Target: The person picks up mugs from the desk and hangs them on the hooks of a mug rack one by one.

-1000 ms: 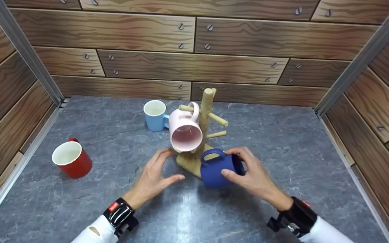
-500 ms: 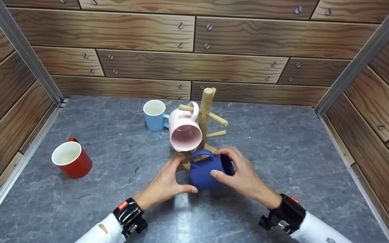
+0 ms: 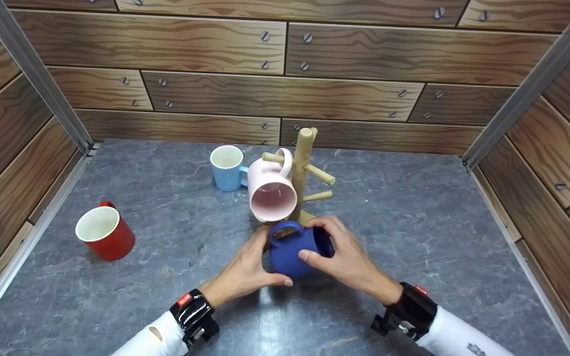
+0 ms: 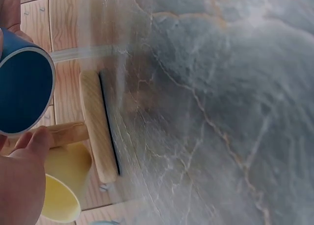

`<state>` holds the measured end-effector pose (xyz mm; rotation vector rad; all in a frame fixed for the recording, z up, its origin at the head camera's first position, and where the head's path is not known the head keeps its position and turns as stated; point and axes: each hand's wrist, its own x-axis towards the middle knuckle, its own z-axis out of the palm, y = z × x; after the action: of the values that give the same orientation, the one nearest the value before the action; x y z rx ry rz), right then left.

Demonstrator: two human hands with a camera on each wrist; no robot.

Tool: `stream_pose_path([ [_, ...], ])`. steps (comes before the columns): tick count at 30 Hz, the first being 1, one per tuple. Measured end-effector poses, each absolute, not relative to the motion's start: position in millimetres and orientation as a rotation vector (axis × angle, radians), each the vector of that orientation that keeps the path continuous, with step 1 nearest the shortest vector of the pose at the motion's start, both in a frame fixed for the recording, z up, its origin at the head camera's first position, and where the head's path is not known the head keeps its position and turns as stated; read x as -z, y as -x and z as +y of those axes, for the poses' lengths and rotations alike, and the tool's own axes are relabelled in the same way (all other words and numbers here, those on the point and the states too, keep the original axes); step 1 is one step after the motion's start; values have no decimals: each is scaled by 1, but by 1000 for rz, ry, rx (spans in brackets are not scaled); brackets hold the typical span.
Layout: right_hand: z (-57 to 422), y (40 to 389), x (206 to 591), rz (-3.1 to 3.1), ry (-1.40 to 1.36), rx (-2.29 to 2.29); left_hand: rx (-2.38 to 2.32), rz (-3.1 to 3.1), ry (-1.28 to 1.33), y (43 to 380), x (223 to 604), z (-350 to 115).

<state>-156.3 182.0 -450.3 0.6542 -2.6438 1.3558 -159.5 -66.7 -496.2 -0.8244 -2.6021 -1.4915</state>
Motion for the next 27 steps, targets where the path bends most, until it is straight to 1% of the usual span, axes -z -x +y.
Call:
stream_pose_path([
  [8,178,163,448,-2683,-622,-1370,1588,-2604,778,162,497,-70],
  [27,169,173,451,-2741,-512,-1454,1558,-2659,692,171,498,-76],
])
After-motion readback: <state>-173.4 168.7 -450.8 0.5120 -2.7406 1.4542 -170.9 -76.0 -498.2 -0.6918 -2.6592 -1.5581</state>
